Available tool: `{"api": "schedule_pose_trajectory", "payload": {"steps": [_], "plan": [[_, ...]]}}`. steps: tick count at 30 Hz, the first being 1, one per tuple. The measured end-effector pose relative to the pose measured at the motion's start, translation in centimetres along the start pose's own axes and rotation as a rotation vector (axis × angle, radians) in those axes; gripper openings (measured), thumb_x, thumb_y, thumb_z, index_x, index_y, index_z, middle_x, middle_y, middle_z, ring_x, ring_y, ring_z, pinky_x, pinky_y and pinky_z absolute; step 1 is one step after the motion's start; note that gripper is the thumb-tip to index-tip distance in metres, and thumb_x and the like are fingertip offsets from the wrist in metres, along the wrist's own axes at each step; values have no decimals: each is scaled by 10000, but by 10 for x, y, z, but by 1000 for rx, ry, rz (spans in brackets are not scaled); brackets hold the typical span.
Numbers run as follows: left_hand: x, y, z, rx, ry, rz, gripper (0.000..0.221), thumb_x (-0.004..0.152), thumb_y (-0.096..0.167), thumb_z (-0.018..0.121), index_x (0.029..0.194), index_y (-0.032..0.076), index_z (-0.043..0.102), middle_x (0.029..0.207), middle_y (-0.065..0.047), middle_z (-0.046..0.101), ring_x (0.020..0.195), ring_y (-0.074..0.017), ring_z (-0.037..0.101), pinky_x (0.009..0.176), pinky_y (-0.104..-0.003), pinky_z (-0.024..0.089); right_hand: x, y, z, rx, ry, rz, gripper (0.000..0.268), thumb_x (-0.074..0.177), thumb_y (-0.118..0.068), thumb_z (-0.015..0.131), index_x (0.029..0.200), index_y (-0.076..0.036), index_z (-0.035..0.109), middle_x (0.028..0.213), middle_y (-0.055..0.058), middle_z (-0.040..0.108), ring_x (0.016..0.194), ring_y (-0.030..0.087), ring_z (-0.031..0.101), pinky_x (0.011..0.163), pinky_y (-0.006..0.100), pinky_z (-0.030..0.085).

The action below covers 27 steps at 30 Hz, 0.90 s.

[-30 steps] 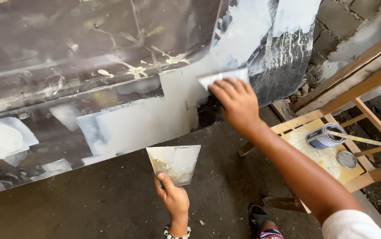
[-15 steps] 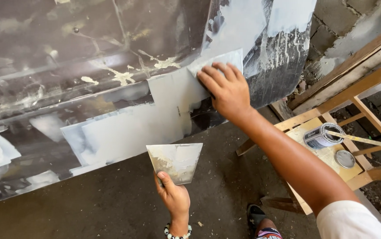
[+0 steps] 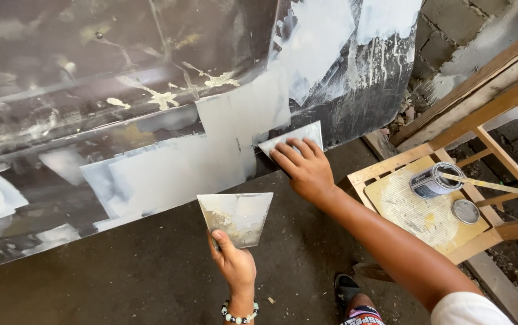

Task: The person uses a putty knife to apply a white filler substance to a dark car bumper, smoothing it over damaged areas. They periodically scrape excess filler from the tool onto a wooden stool and scoop more from a can before continuing to spread the material across the bumper surface.

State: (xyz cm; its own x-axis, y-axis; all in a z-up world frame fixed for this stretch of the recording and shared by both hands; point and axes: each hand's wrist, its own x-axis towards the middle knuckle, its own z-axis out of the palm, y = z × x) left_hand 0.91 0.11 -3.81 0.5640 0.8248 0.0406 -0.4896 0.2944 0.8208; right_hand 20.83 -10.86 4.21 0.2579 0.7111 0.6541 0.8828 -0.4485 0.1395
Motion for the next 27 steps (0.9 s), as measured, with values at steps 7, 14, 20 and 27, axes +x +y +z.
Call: {"api": "schedule_pose_trajectory", "payload": {"steps": [7,14,20,27], "plan": [[-6,7,-9,46,48,54,588,1097,423,390,1417,-64,470,1343,-186,597,1203,-230,593,1003,-359,487,-11,-54,-82,561,-108,296,606,730,139,576,1297,-62,653,1301,126,668,1237,345,619,1024,416,492],[-13,23,3,308,-27,181,509,1113,375,385,1396,-25,525,1260,-155,659,1124,-226,628,958,-345,498,-10,-97,-104,801,-170,411,572,792,147,542,1324,-42,631,1282,170,668,1229,329,627,1021,388,494],[-16,31,5,373,-108,262,466,1120,331,362,1401,-9,512,1251,-156,656,1125,-232,647,942,-354,521,-26,-89,-78,1115,-247,738,480,879,83,539,1343,-15,611,1206,100,716,1120,173,663,951,310,525],[-13,60,26,742,-408,691,370,1131,232,442,1431,53,564,1358,-156,687,1211,-315,688,990,-416,568,-31,-81,-49,1395,-244,1080,434,884,-7,599,1314,11,649,1036,78,747,889,125,687,796,288,564]]}}
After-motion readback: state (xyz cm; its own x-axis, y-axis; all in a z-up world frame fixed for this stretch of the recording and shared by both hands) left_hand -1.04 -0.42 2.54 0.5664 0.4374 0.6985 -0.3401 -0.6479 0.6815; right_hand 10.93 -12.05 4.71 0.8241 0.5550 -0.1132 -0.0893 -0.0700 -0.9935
